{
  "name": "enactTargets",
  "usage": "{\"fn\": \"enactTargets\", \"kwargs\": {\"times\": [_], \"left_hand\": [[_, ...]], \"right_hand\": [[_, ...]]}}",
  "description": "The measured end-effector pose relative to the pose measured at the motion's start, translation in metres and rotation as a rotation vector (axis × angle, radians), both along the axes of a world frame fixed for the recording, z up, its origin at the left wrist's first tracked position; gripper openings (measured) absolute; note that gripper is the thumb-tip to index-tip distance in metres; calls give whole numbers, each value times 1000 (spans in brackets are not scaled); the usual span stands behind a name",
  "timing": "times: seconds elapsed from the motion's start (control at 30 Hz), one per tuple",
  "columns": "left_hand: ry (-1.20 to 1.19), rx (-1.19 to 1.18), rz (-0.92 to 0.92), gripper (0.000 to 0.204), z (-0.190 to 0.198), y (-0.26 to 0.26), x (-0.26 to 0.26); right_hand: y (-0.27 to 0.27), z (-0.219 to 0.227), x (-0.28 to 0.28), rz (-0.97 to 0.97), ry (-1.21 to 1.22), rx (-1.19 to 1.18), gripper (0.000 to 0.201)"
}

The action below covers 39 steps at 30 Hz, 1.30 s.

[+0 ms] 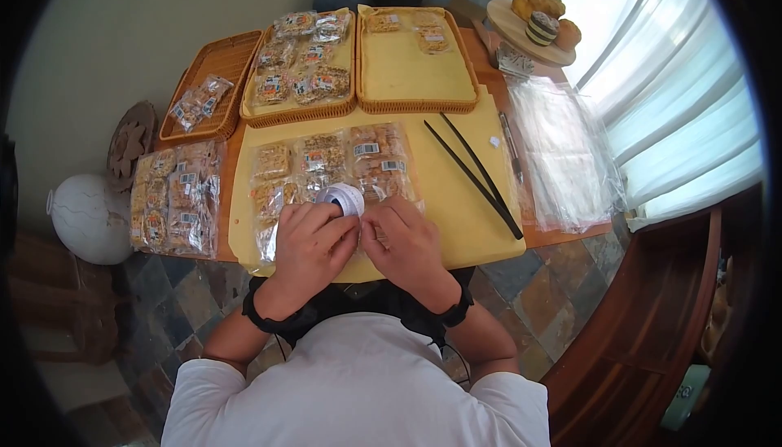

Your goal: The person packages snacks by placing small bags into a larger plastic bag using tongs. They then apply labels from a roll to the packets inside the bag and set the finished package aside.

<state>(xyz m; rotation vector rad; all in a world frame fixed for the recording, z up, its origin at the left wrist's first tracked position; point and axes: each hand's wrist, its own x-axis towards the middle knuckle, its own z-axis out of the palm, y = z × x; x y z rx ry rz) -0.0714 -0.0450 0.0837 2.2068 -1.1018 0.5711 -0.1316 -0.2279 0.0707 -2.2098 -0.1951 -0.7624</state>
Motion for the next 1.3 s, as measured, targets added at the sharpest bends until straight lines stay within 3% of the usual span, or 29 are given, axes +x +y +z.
{"fn": "enactTargets", "kwargs": {"times": [0.07,0.13,0.17,0.2,0.27,0.3,0.33,0.37,0.47,0.6,0.9,1.3], "left_hand": [[67,-25,-2,20,0,2,1],[133,-61,-5,16,3,7,4],[202,-93,-2,13,3,11,6],[206,-101,3,13,0,14,7],[742,-366,-2,14,-7,20,11],[915,-477,-32,15,-4,23,12],[915,-479,-36,15,-2,25,13],[891,-494,-38,14,-1,27,15],[859,-558,-30,13,-4,31,17],[869,-521,-5,13,-8,38,17],[937,-525,-61,11,-3,31,17],[972,-521,-64,13,-5,26,14]], "right_hand": [[-6,-3,-2,37,111,120,16],[-25,-18,-4,103,425,779,13],[-37,-23,-1,103,430,773,13],[-52,-26,6,43,350,743,12],[-66,-20,27,-16,274,708,11],[-70,-12,38,16,158,378,11],[-74,-6,47,46,40,48,12],[-76,-5,53,45,38,44,12],[-82,-9,71,217,-71,-405,9],[-91,-15,72,301,16,-470,13],[-91,-10,65,313,85,-443,10],[-88,-8,56,289,172,-475,25]]}}
